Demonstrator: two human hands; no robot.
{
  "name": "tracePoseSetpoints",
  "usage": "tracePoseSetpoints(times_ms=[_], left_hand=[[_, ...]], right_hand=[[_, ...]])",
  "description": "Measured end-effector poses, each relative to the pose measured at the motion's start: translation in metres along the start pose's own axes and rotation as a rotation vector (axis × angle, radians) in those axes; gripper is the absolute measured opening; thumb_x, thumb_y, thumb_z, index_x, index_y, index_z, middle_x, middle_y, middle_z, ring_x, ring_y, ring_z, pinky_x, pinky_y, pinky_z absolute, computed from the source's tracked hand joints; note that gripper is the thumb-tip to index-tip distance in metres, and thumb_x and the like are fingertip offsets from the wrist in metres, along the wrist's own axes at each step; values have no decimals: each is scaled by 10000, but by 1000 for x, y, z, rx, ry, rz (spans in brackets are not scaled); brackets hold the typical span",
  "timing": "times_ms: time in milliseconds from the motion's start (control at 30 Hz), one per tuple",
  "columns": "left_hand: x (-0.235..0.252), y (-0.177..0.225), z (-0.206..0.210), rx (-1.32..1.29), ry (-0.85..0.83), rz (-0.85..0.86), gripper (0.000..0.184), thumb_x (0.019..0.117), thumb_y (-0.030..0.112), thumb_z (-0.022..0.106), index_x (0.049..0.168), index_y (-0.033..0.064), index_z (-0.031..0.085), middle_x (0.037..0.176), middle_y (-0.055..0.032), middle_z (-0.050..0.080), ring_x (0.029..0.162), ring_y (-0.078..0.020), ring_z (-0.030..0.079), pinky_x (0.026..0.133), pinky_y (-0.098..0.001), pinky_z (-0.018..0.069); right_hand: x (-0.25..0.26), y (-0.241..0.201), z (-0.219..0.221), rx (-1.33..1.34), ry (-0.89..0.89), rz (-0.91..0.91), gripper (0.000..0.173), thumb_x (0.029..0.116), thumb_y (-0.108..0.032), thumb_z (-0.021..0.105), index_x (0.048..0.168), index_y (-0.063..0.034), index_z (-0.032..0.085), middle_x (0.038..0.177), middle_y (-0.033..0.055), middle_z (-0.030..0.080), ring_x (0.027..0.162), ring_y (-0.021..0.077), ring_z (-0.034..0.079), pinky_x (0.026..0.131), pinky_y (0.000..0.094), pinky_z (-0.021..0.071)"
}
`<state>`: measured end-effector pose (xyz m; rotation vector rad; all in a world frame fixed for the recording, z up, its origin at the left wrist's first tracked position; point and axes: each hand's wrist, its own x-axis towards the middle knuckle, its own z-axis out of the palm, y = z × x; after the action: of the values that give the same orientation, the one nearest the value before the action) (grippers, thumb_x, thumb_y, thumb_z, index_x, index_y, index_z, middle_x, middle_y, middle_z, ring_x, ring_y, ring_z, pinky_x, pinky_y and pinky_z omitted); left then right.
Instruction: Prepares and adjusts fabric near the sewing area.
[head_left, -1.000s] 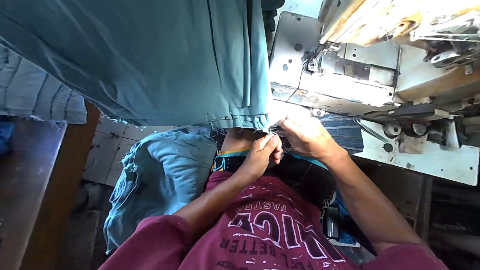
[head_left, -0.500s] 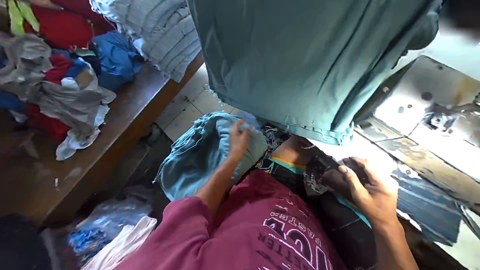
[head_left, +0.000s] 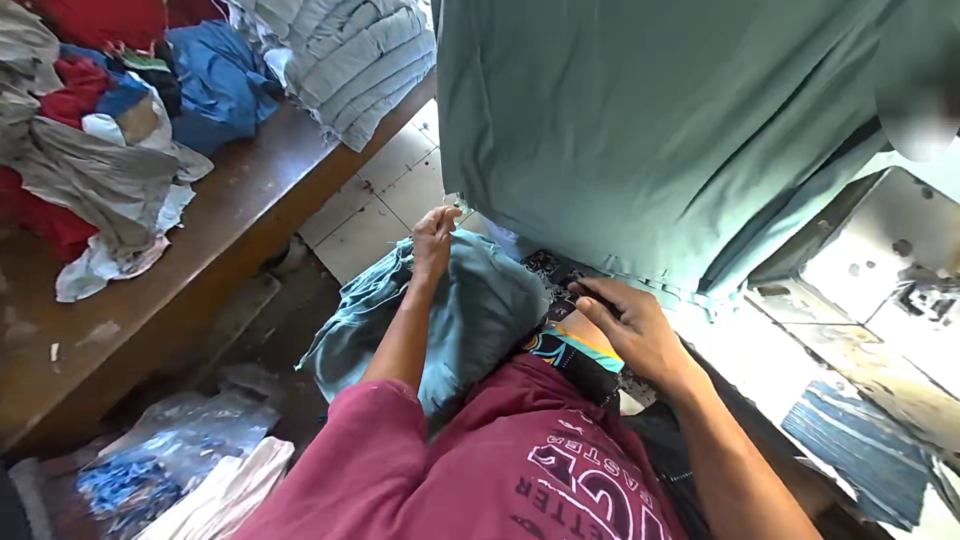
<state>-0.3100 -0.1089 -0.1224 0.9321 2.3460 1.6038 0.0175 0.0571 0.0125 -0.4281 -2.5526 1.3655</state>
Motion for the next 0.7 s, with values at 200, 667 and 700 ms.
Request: tracePoseSetpoints(times_ms=[200, 667, 700], left_hand=[[-47, 23, -17, -66, -51, 61, 283, 1102, 199, 465, 1173, 55, 699, 853, -65, 657, 683, -126, 599, 654, -305, 542], [-66, 41, -5, 145, -75, 174, 202, 1055, 145, 551, 1023, 70, 735, 935, -32, 701, 849, -114, 676, 814, -332, 588], [-66, 38, -4, 141, -67, 164, 209, 1060, 164, 548, 1017, 81, 736, 925, -23, 695, 845, -112, 668, 805, -331, 581]], right_hand=[[70, -13, 36, 94, -131, 107, 356, 1100, -358, 440, 1212, -143, 699, 806, 6, 652, 695, 133, 622, 647, 359, 551], [165, -35, 102, -117, -133, 131, 319, 1064, -398, 531, 961, -159, 715, 771, 69, 651, 657, 245, 629, 564, 502, 518], [159, -35, 98, -120, -126, 133, 319, 1070, -400, 523, 972, -160, 708, 765, 74, 639, 635, 249, 613, 536, 499, 501]])
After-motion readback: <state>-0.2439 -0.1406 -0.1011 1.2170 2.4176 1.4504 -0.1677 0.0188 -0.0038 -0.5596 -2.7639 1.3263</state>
